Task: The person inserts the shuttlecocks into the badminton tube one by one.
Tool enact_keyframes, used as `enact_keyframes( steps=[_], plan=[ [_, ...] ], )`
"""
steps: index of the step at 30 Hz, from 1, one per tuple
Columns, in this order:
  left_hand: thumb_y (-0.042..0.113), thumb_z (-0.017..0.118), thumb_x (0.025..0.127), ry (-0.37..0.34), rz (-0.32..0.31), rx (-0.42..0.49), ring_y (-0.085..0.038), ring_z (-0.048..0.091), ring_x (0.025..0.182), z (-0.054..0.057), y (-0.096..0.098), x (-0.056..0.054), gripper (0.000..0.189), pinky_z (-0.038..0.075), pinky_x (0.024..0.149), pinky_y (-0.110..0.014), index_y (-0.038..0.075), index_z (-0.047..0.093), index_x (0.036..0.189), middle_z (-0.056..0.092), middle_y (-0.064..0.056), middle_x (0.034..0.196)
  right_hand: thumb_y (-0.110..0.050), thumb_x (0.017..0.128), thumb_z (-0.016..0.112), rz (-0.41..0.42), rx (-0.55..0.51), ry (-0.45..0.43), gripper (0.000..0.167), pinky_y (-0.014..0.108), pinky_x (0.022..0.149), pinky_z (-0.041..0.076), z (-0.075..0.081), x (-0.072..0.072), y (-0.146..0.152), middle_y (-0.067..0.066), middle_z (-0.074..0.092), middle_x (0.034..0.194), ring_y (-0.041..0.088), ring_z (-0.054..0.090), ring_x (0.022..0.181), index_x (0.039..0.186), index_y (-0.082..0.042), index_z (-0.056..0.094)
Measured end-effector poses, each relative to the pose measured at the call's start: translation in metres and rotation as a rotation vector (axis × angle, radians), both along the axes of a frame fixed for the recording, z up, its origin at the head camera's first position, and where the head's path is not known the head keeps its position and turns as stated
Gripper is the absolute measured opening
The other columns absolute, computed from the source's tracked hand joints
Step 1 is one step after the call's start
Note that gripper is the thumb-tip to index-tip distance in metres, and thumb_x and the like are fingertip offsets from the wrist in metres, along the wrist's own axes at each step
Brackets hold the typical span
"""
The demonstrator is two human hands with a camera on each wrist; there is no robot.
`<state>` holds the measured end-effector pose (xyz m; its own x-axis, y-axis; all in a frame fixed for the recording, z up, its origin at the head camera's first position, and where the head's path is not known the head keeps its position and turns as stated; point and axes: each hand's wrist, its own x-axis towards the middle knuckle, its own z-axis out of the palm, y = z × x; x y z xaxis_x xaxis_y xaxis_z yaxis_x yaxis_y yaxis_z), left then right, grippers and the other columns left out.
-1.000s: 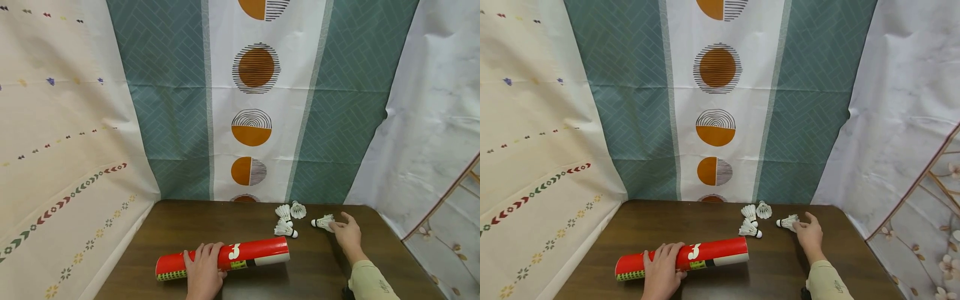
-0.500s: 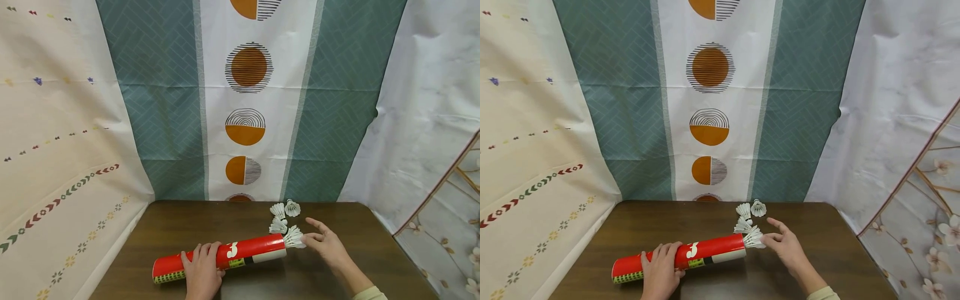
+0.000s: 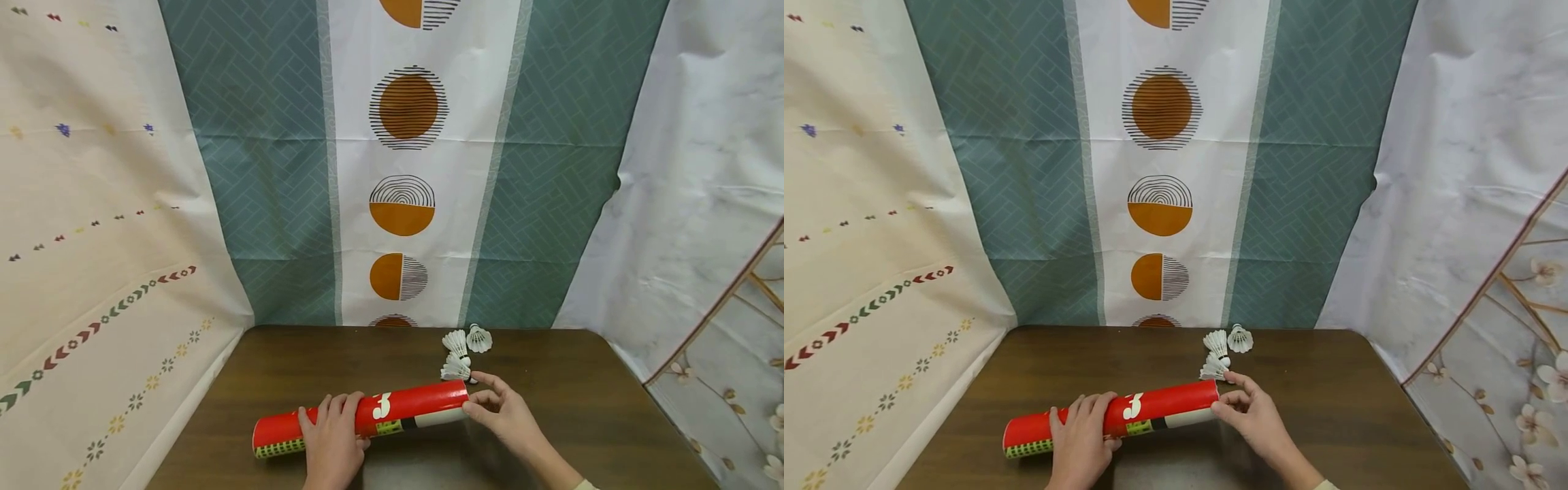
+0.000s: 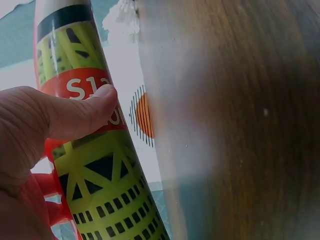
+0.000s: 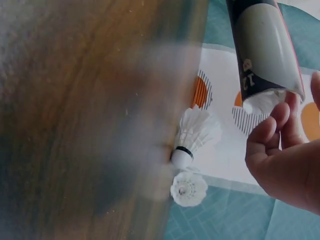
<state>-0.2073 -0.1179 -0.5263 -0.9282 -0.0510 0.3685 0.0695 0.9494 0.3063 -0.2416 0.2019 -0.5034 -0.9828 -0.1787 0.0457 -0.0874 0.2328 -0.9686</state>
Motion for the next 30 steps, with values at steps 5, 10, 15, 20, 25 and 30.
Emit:
enact_keyframes(
  steps=[5, 10, 15, 20, 25, 30],
  plan=[
    [0.023, 0.106, 0.058, -0.015, -0.015, 0.0, -0.044, 0.063, 0.126, 0.001, 0.002, 0.0, 0.08, 0.026, 0.109, -0.091, 0.023, 0.067, 0.128, 0.072, -0.01, 0.126, -0.015, 0.091, 0.086, 0.003, 0.008, 0.009, 0.077, 0.024, 0.075, 0.056, -0.001, 0.002, -0.003, 0.014, 0.079, 0.101, 0.011, 0.07, 0.082, 0.155, -0.002, 0.045],
    [0.023, 0.106, 0.058, -0.019, -0.018, 0.001, -0.043, 0.062, 0.127, 0.0, 0.002, 0.0, 0.081, 0.026, 0.11, -0.091, 0.024, 0.067, 0.128, 0.072, -0.01, 0.126, -0.013, 0.099, 0.077, 0.146, -0.033, 0.022, 0.082, 0.021, 0.084, 0.057, -0.002, 0.003, -0.003, 0.023, 0.078, 0.11, 0.01, 0.072, 0.093, 0.163, 0.001, 0.029],
    [0.022, 0.106, 0.057, -0.015, -0.025, -0.004, -0.042, 0.063, 0.127, -0.001, 0.001, -0.001, 0.081, 0.026, 0.11, -0.091, 0.024, 0.067, 0.128, 0.072, -0.009, 0.126, -0.009, 0.105, 0.066, 0.303, -0.094, 0.037, 0.084, 0.02, 0.094, 0.06, -0.006, 0.002, -0.003, 0.039, 0.067, 0.133, 0.011, 0.074, 0.11, 0.167, 0.006, 0.012],
    [0.022, 0.106, 0.058, -0.023, -0.03, 0.0, -0.043, 0.063, 0.127, -0.001, 0.001, 0.0, 0.081, 0.026, 0.11, -0.091, 0.024, 0.067, 0.128, 0.072, -0.009, 0.126, -0.009, 0.105, 0.066, 0.303, -0.104, 0.029, 0.083, 0.021, 0.094, 0.06, -0.006, 0.001, -0.001, 0.038, 0.067, 0.134, 0.01, 0.075, 0.108, 0.167, 0.006, 0.013],
    [0.023, 0.106, 0.058, -0.015, -0.027, -0.004, -0.042, 0.063, 0.126, -0.001, 0.001, 0.0, 0.081, 0.027, 0.109, -0.091, 0.024, 0.067, 0.128, 0.072, -0.01, 0.126, -0.016, 0.107, 0.066, 0.189, -0.049, 0.031, 0.07, 0.024, 0.09, 0.06, 0.002, -0.01, 0.012, 0.019, 0.078, 0.119, 0.009, 0.075, 0.101, 0.163, 0.004, 0.03],
    [0.024, 0.106, 0.059, -0.03, -0.028, 0.001, -0.043, 0.062, 0.127, -0.001, 0.0, 0.001, 0.08, 0.026, 0.11, -0.091, 0.023, 0.067, 0.128, 0.072, -0.01, 0.126, -0.022, 0.109, 0.064, -0.023, -0.086, -0.034, 0.062, 0.029, 0.087, 0.06, 0.006, -0.041, 0.03, 0.003, 0.081, 0.114, 0.009, 0.073, 0.091, 0.16, -0.001, 0.037]
  ],
)
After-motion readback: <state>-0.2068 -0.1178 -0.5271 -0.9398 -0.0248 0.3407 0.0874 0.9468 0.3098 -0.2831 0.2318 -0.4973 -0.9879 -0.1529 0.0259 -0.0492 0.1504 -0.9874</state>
